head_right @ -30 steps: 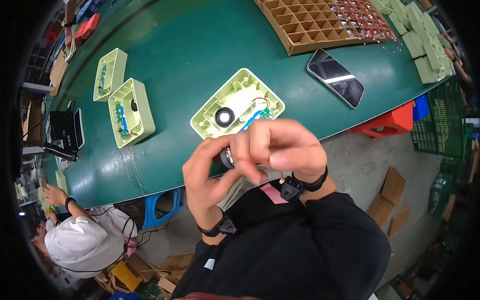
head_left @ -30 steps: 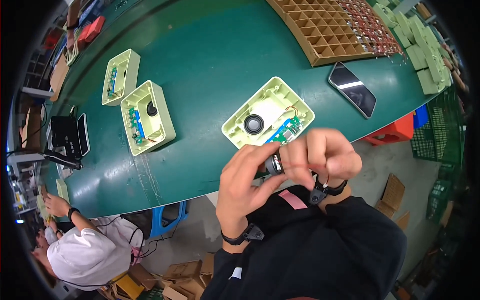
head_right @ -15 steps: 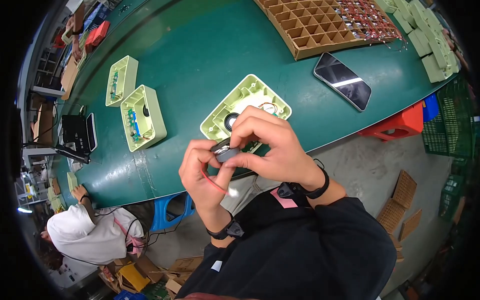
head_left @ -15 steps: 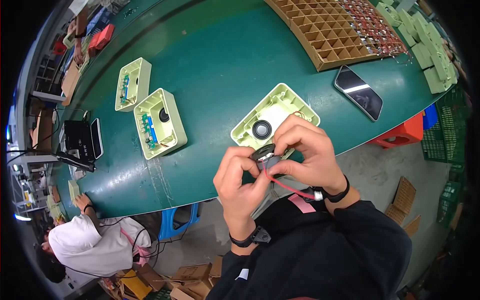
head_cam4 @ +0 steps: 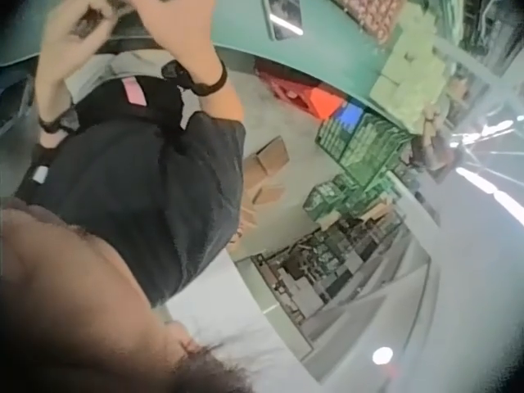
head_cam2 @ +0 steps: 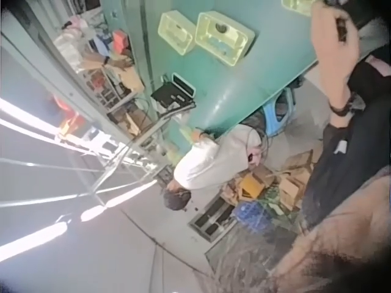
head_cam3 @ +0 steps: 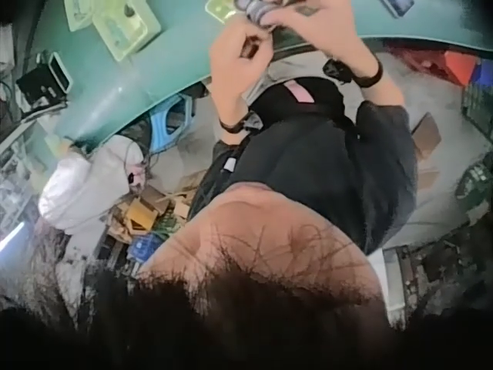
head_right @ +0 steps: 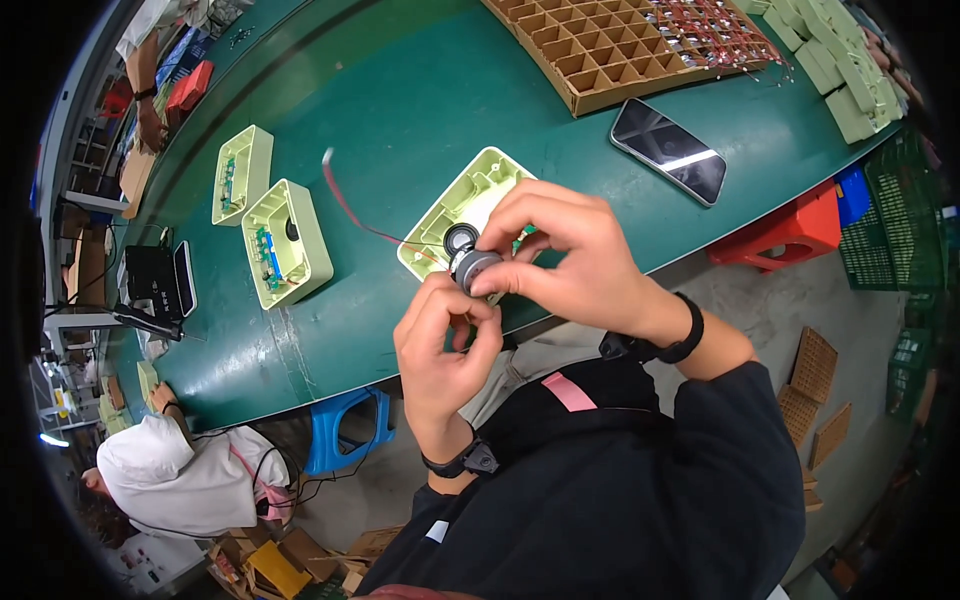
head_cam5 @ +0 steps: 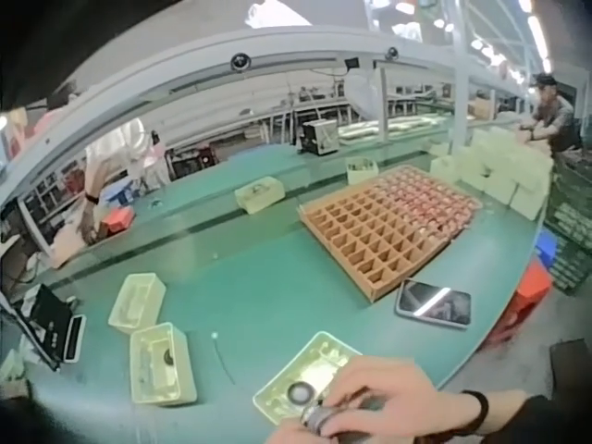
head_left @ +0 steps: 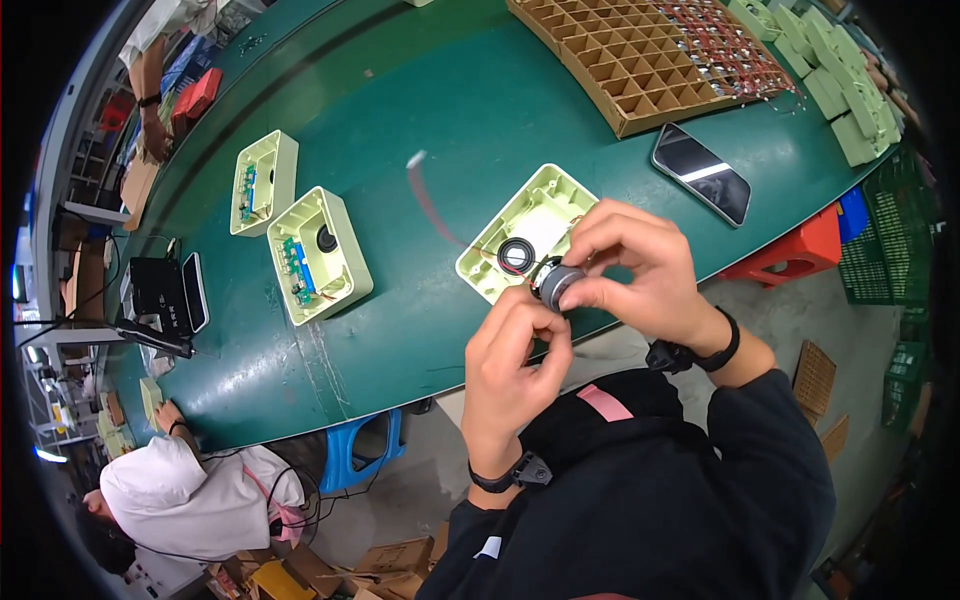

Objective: The person picks up a speaker from a tray, places it into a plastic housing, and presses it down by hand. They then position the speaker's wires and a circuit board into the housing, repeating this process for multiple units.

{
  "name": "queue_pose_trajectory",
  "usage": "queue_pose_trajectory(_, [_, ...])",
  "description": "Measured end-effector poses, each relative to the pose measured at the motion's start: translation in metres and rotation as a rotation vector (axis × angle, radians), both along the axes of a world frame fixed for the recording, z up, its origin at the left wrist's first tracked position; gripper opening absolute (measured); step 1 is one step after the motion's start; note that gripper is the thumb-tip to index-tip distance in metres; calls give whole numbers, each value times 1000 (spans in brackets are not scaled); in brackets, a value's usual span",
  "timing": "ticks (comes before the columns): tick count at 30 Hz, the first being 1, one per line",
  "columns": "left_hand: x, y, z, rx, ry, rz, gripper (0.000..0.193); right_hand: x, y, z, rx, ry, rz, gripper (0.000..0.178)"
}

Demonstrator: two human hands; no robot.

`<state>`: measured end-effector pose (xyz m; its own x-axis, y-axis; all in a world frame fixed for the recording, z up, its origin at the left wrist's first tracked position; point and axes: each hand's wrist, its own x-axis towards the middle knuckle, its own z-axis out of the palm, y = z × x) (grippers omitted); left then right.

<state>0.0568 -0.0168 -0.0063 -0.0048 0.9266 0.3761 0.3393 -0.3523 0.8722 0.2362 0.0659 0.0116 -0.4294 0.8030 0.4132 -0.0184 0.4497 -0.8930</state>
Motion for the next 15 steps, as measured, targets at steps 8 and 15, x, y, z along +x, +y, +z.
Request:
queue_pose_trajectory(8, [-4,1,-8,195,221,140,34,0,7,1,-462,254,197,31])
queue_pose_trajectory(15, [-10,10,-20,54,337,252,102,2,23,8,198,-255,-108,26])
